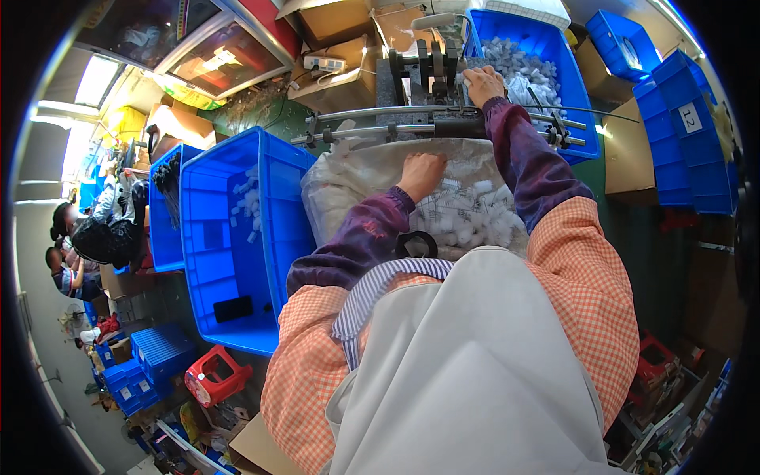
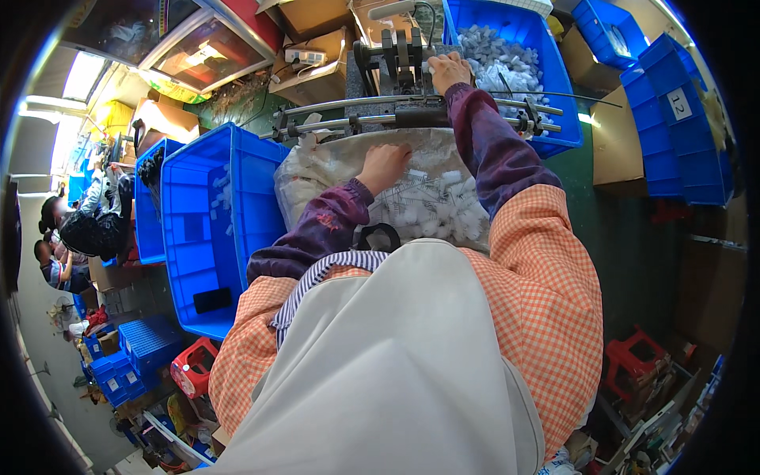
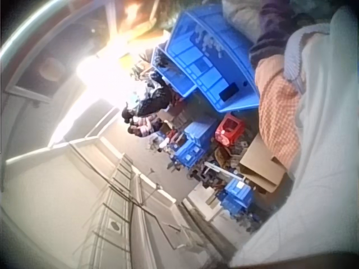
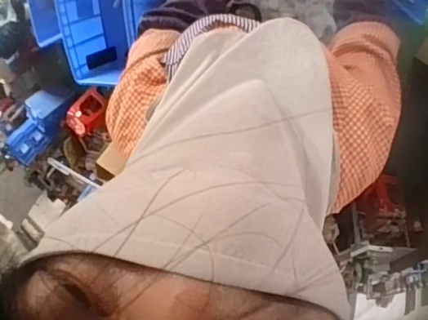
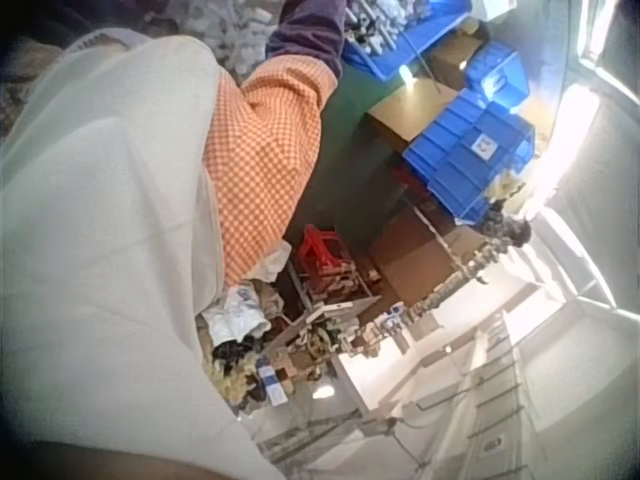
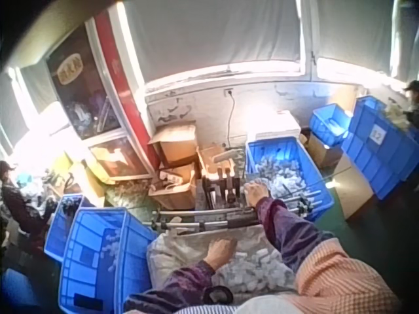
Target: The person sorts small white cylindrical components from a large sack into a blue plastic bin. They pick up handfuls of the items, briefly inspect or separate them, and place them into the bin. The process is repetitive and involves handling the components one by one or in small groups.
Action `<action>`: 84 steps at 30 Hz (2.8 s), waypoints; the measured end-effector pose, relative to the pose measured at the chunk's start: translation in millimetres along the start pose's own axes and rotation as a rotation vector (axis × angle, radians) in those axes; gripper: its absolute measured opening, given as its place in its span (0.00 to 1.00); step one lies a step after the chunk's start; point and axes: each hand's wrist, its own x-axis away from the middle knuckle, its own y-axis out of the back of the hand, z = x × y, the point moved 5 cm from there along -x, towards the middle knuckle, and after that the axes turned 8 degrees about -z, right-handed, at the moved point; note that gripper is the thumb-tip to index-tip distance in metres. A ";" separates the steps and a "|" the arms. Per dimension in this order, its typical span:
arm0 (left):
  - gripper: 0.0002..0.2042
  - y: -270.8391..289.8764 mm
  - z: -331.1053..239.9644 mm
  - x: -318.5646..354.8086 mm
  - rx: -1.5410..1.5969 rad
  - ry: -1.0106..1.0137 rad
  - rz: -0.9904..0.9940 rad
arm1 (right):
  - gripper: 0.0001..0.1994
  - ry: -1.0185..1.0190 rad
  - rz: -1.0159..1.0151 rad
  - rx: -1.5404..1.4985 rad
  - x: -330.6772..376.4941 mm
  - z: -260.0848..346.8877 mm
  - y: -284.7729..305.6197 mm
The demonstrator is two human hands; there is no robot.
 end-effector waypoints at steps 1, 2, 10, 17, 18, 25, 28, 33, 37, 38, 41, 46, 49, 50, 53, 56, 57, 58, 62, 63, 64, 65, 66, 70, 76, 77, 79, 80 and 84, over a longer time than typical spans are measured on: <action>0.08 7.3 -3.0 -0.3 0.046 -0.035 -0.038 | 0.10 -0.032 0.030 0.005 -1.0 2.1 5.3; 0.08 13.9 -6.5 -0.3 0.091 -0.070 -0.076 | 0.10 -0.065 0.060 0.011 -1.3 3.1 8.6; 0.10 27.4 -6.0 6.7 0.251 -0.098 -0.061 | 0.14 -0.192 0.061 0.158 15.4 -3.8 33.5; 0.09 36.3 -9.2 9.3 0.254 -0.086 -0.075 | 0.15 -0.209 0.023 0.114 16.3 18.8 19.9; 0.09 36.7 -9.6 10.0 0.246 -0.091 -0.068 | 0.15 -0.192 0.024 0.131 14.9 27.6 15.7; 0.06 45.7 -10.0 11.4 0.263 -0.191 -0.105 | 0.13 -0.129 0.005 0.140 9.6 63.4 11.0; 0.06 53.3 -3.7 12.3 0.235 -0.174 -0.125 | 0.12 -0.125 -0.015 0.156 12.8 46.0 14.7; 0.07 69.0 -6.2 11.8 0.214 -0.101 -0.132 | 0.12 -0.154 0.029 0.062 16.9 2.4 18.0; 0.09 69.4 -16.6 3.8 0.324 -0.198 -0.161 | 0.11 -0.180 0.135 0.089 5.3 -37.4 8.5; 0.09 71.3 -18.6 2.4 0.370 -0.216 -0.181 | 0.11 -0.147 0.162 0.138 -0.1 -30.8 22.5; 0.11 80.2 -32.7 -2.7 0.504 -0.229 -0.197 | 0.09 -0.236 0.114 0.289 -10.0 -56.5 41.8; 0.11 84.8 -45.5 -17.7 0.507 -0.175 -0.241 | 0.14 -0.388 -0.116 0.220 21.2 -97.9 87.9; 0.11 85.7 -51.9 -27.3 0.509 -0.152 -0.276 | 0.18 0.135 0.239 -0.536 54.3 -24.8 95.9; 0.11 86.9 -52.6 -29.5 0.505 -0.139 -0.287 | 0.17 0.117 0.427 -0.674 66.6 5.1 104.5; 0.12 96.3 -52.9 -31.9 0.524 -0.019 -0.343 | 0.14 -0.021 0.724 -0.802 69.5 39.6 109.2; 0.14 75.0 -38.7 -22.4 0.523 0.087 -0.208 | 0.11 0.133 0.354 -0.792 54.2 22.4 83.4; 0.14 64.9 -36.0 -19.1 0.444 0.058 -0.159 | 0.10 0.149 0.186 -0.702 43.7 12.2 71.6; 0.14 51.7 -32.9 -13.3 0.363 0.035 -0.111 | 0.09 0.106 0.034 -0.516 32.0 3.6 58.0; 0.15 -1.4 -27.3 6.3 0.134 -0.099 0.196 | 0.07 -0.005 -0.108 -0.129 11.1 1.0 27.0; 0.15 -9.2 -28.4 10.4 0.108 -0.164 0.229 | 0.07 -0.008 -0.099 -0.053 7.9 3.3 22.5; 0.15 -10.4 -28.1 11.8 0.158 -0.138 0.228 | 0.07 -0.026 -0.044 0.022 6.2 3.3 15.8; 0.15 -12.9 -25.7 10.8 0.175 -0.119 0.266 | 0.07 -0.020 -0.045 0.036 3.9 2.7 13.3; 0.15 -15.4 -23.0 9.0 0.191 -0.101 0.305 | 0.08 -0.014 -0.047 0.050 1.7 1.1 11.4; 0.14 -26.2 -15.6 11.9 0.214 -0.101 0.443 | 0.09 -0.018 -0.017 0.011 0.4 -1.7 2.8; 0.13 -17.2 -15.0 10.9 0.226 -0.095 0.411 | 0.09 -0.085 0.062 0.003 -1.4 -2.8 1.3; 0.13 -18.1 -14.5 10.7 0.232 -0.096 0.416 | 0.09 -0.077 0.056 -0.004 -1.8 -2.7 0.7; 0.13 -19.7 -14.9 10.2 0.245 -0.099 0.428 | 0.09 -0.062 0.044 -0.017 -0.7 -3.4 -0.6; 0.12 -18.4 -15.8 10.1 0.271 -0.082 0.401 | 0.09 -0.057 0.036 -0.020 -0.2 -4.8 -1.5; 0.13 -25.7 -11.8 12.5 0.290 -0.081 0.357 | 0.09 -0.042 0.008 -0.039 -2.4 -2.8 -1.1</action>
